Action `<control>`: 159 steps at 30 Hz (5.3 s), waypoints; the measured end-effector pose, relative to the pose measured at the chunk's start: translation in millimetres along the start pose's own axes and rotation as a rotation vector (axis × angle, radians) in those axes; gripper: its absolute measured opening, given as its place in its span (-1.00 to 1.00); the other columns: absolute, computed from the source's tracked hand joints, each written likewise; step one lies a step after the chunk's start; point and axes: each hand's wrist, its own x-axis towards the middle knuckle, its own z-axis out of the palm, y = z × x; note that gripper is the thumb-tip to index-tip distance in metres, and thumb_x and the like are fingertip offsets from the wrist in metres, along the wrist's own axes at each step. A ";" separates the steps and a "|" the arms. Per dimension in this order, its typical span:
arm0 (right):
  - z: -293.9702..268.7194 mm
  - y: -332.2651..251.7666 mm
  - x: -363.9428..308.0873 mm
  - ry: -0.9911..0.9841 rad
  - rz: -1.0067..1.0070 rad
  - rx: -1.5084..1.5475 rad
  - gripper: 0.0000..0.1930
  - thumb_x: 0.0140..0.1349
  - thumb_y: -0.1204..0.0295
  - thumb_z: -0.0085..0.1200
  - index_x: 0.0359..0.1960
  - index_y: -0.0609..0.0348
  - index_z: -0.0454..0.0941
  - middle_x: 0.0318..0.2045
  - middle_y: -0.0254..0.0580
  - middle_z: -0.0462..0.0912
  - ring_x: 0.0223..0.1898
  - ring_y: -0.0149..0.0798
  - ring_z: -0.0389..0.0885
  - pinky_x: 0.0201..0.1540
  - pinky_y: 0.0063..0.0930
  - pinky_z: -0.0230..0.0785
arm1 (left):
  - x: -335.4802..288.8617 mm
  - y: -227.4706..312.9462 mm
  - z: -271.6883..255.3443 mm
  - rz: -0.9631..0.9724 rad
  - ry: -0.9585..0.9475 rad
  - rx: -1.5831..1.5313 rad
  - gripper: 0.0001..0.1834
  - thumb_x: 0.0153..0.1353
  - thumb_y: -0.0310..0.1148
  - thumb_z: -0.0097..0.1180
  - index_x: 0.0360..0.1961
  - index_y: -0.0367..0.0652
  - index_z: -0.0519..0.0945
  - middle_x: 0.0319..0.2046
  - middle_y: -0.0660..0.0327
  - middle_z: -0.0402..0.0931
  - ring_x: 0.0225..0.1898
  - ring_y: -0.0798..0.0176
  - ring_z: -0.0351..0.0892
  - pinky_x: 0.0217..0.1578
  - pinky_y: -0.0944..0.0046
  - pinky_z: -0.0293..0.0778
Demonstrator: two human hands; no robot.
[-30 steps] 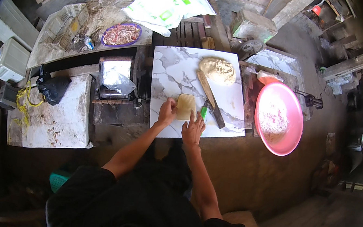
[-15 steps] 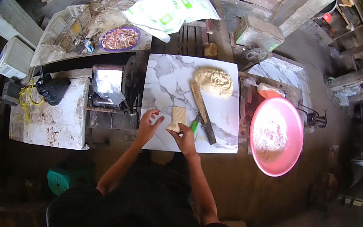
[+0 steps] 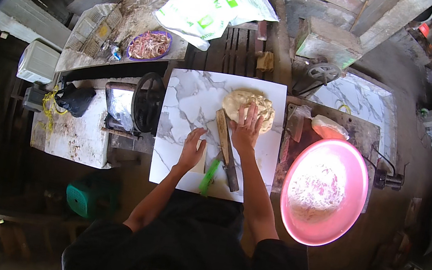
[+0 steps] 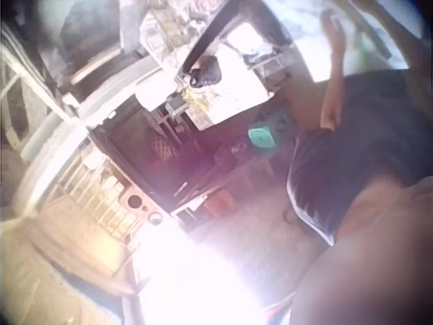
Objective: The person kneads a piece of dough on a marbled surface by hand, rolls a small portion into a ball between their palms, and سپس uses a wooden roller and a knife to flatten and cut the dough into rectangular pieces.
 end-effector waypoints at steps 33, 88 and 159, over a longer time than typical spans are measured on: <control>-17.7 -64.8 -112.5 -0.247 0.421 0.240 -0.32 -0.09 0.57 -0.06 0.13 0.28 -0.07 -0.17 0.22 0.24 -0.16 0.11 0.34 -0.12 -0.23 0.27 | 13.8 -28.6 20.3 0.441 -0.159 0.455 -0.51 0.16 -0.23 -0.27 0.11 -0.21 0.15 0.16 0.13 0.02 0.22 0.20 -0.09 0.18 0.09 -0.22; -28.1 -102.0 -63.4 -0.274 0.370 0.462 -0.56 0.10 0.48 -0.22 0.00 0.48 0.07 -0.45 0.24 0.47 -0.41 0.14 0.48 -0.37 -0.16 0.37 | 32.1 -30.9 3.7 0.389 -0.254 0.626 -0.48 0.15 -0.25 -0.34 0.16 -0.12 0.05 0.21 0.29 -0.08 0.25 0.34 -0.20 0.17 0.14 -0.24; -23.1 -99.9 -130.9 -0.182 0.412 0.427 -0.61 0.11 0.48 -0.22 -0.01 0.39 0.13 -0.53 0.21 0.46 -0.51 0.16 0.46 -0.44 -0.06 0.32 | 39.4 -31.2 15.3 0.445 -0.134 0.552 -0.51 0.14 -0.17 -0.28 0.11 -0.10 0.18 0.17 0.28 0.04 0.21 0.29 -0.07 0.15 0.14 -0.14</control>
